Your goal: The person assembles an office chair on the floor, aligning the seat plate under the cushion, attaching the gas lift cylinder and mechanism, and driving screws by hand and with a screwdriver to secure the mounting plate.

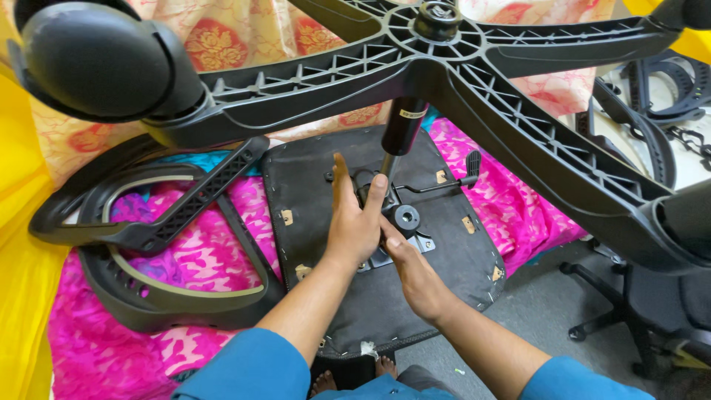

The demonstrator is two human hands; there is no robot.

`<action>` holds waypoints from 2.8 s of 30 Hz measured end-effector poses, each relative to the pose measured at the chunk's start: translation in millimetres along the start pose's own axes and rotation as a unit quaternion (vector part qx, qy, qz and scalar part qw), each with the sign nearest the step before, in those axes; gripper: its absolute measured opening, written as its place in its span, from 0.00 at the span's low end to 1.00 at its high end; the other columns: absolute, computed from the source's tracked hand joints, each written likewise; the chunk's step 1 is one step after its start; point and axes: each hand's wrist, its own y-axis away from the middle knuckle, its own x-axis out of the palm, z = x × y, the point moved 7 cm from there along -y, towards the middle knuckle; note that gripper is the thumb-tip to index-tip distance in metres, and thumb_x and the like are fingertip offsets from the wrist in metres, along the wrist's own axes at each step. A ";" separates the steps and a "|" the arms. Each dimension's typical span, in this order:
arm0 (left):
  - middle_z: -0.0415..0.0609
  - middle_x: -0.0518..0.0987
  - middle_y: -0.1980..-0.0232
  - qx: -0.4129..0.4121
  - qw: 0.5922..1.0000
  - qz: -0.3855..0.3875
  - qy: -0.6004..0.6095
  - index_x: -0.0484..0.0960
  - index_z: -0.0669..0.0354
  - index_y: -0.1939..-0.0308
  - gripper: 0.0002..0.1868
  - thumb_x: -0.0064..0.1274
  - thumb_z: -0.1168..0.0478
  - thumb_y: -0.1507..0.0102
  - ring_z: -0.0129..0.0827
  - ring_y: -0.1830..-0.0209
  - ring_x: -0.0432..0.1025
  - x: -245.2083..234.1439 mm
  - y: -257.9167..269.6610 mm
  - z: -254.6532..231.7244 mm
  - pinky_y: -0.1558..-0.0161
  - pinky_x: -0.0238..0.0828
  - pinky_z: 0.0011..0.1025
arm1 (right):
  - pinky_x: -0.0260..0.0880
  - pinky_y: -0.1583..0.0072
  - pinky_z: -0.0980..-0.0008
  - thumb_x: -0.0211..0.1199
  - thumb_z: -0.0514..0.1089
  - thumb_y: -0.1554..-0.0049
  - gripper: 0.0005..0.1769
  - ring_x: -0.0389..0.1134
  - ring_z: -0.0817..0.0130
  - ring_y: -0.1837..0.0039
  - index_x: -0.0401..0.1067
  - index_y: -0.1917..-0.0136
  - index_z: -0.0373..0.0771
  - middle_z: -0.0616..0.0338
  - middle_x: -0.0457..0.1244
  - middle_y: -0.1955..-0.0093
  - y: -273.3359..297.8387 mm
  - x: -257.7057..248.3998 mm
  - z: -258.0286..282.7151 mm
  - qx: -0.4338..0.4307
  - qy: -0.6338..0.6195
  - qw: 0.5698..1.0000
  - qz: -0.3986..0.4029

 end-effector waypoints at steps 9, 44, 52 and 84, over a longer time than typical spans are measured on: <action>0.57 0.78 0.45 0.056 0.996 -0.024 -0.071 0.74 0.63 0.38 0.35 0.62 0.43 0.39 0.44 0.45 0.73 -4.2 0.5 -34.6 0.43 0.70 0.37 | 0.70 0.33 0.62 0.66 0.38 0.42 0.26 0.71 0.64 0.36 0.64 0.32 0.36 0.53 0.69 0.40 -3.4 -25.0 13.3 0.014 0.188 0.980 -0.063; 0.60 0.37 0.15 -0.091 0.991 0.073 0.067 0.37 0.58 0.18 0.48 0.22 0.30 0.32 0.46 0.14 0.27 20.7 9.8 -6.7 0.23 0.27 0.43 | 0.37 0.19 0.62 0.28 0.72 0.35 0.49 0.39 0.58 0.13 0.38 0.16 0.35 0.48 0.41 0.13 -32.3 1.8 -5.3 0.001 -0.093 0.996 0.002; 0.68 0.43 0.17 -0.026 0.998 0.052 -0.010 0.49 0.60 0.19 0.44 0.27 0.34 0.30 0.53 0.15 0.34 23.4 -25.0 7.3 0.22 0.34 0.39 | 0.31 0.18 0.63 0.44 0.59 0.31 0.42 0.36 0.62 0.11 0.42 0.15 0.31 0.49 0.41 0.11 0.0 -10.6 14.1 -0.041 0.053 0.998 -0.013; 0.50 0.88 0.54 -0.022 0.996 0.077 -0.040 0.88 0.57 0.48 0.19 0.63 0.54 0.40 0.30 0.56 0.83 -38.4 35.1 -22.2 0.52 0.76 0.27 | 0.45 0.21 0.55 0.37 0.71 0.36 0.46 0.50 0.51 0.18 0.51 0.21 0.34 0.42 0.51 0.19 -77.8 -30.3 -10.0 -0.005 -0.078 0.992 -0.102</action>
